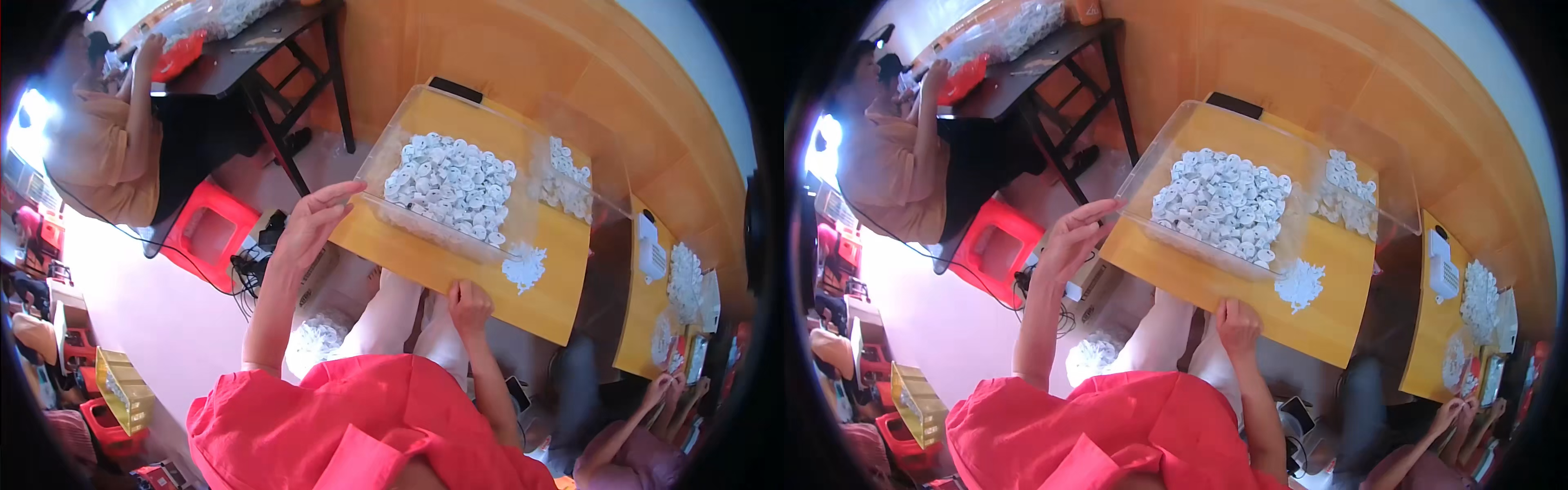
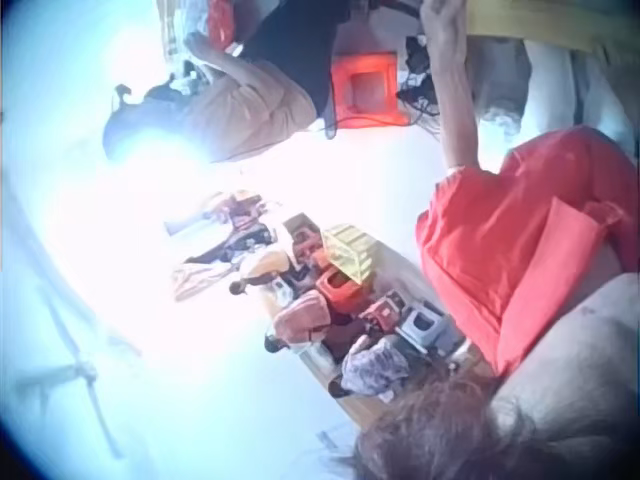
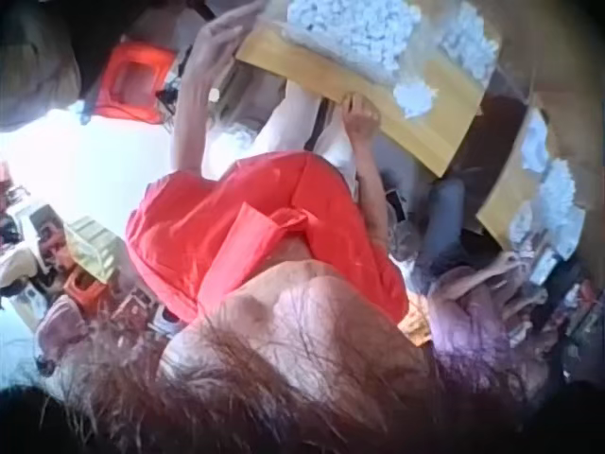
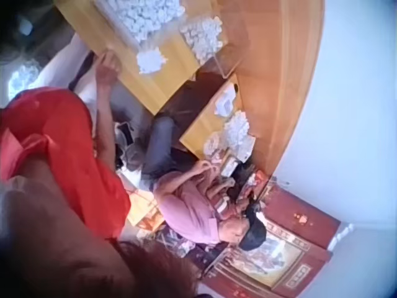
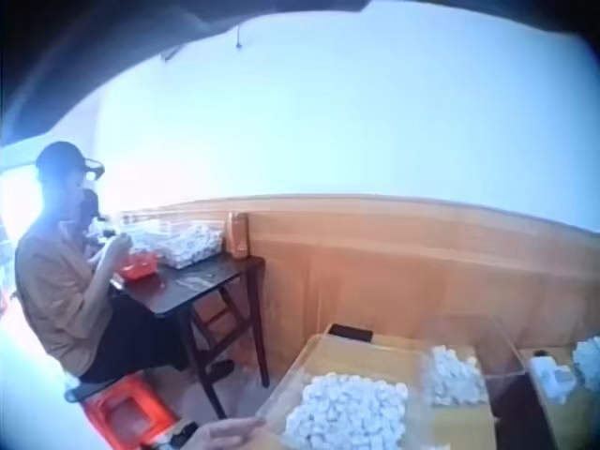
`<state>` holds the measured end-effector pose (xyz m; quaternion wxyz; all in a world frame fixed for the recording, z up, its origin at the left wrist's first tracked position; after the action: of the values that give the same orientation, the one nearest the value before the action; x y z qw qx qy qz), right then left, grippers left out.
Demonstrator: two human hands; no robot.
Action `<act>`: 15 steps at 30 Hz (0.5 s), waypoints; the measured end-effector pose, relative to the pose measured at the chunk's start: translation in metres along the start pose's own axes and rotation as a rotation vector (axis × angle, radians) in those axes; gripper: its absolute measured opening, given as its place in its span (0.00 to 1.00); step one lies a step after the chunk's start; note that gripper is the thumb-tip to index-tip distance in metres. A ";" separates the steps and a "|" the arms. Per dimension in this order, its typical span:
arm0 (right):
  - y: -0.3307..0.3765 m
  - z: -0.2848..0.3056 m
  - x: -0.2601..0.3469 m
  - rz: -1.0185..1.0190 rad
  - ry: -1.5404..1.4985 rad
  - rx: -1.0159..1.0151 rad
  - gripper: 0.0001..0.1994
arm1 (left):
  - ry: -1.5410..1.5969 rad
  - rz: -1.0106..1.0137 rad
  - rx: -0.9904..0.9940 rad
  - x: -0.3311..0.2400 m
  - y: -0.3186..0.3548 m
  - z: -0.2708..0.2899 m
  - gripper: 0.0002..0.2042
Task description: Assembling small white plastic components by hand at a workbench.
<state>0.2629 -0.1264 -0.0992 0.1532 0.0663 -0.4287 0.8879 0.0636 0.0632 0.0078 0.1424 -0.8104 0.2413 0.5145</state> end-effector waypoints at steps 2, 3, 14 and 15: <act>-0.010 -0.014 0.013 0.018 -0.031 -0.069 0.09 | 0.005 0.036 -0.114 -0.005 -0.008 0.024 0.22; -0.004 -0.003 0.006 0.016 -0.031 -0.056 0.09 | 0.007 0.046 -0.121 0.003 0.005 0.017 0.22; 0.003 0.022 -0.003 -0.069 -0.114 0.044 0.06 | 0.262 0.138 0.096 0.004 0.050 -0.049 0.21; -0.001 0.029 0.000 -0.073 -0.105 0.044 0.06 | 0.266 0.145 0.103 0.005 0.053 -0.055 0.21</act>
<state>0.2631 -0.1485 -0.0800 0.1613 0.1316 -0.4138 0.8862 0.0792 -0.0090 0.0285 0.1133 -0.8434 0.3419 0.3986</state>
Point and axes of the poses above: each hand's wrist, its own y-axis away from the middle knuckle, its own z-axis out of the back of the hand, x = y × z, the point moved 9 cm from there along -y, towards the middle knuckle, and after that the axes turned 14 degrees about -x, right-handed, at the moved point
